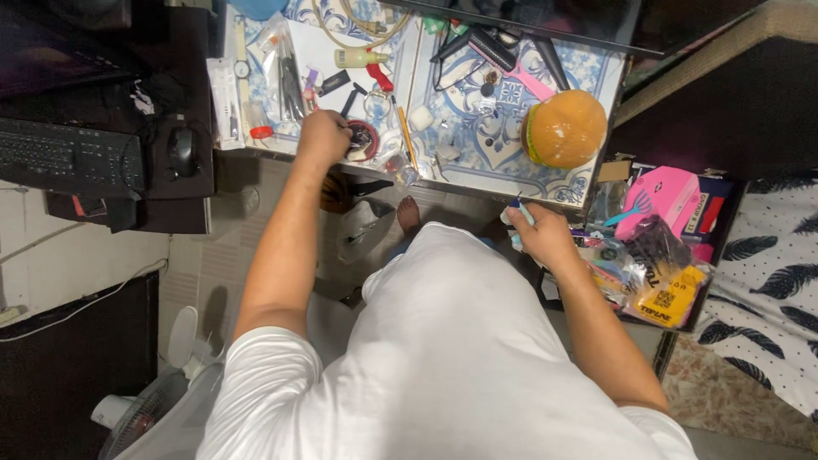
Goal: Cleaning a large hamburger-shaped toy and organizing various small items on a desk.
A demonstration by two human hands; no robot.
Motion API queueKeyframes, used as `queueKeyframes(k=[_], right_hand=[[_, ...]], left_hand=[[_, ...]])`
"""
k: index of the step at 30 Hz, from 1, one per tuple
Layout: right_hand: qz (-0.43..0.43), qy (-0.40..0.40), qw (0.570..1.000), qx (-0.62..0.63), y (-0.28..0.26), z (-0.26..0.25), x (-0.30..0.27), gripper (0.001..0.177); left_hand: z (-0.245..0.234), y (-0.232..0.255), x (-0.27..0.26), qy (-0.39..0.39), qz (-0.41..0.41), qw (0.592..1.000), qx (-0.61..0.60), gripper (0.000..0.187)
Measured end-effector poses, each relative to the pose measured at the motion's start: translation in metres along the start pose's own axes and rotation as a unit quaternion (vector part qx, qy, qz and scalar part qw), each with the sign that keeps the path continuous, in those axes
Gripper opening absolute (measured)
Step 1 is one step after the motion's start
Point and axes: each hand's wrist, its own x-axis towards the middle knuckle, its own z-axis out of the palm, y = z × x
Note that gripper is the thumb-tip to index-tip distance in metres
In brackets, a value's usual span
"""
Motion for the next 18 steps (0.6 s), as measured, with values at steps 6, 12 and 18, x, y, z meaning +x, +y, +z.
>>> queueKeyframes(k=[6, 12, 18], right_hand=[[0.004, 0.032, 0.999, 0.012, 0.008, 0.015, 0.0, 0.055], [-0.032, 0.047, 0.998, 0.024, 0.019, 0.026, 0.011, 0.061], [-0.016, 0.026, 0.999, 0.01, 0.005, 0.015, 0.016, 0.059]], left_hand=[[0.004, 0.007, -0.02, 0.094, 0.028, 0.995, 0.007, 0.016], [0.014, -0.003, -0.027, 0.123, 0.096, 0.983, 0.101, 0.013], [0.018, -0.009, -0.028, 0.139, 0.166, 0.963, 0.16, 0.013]])
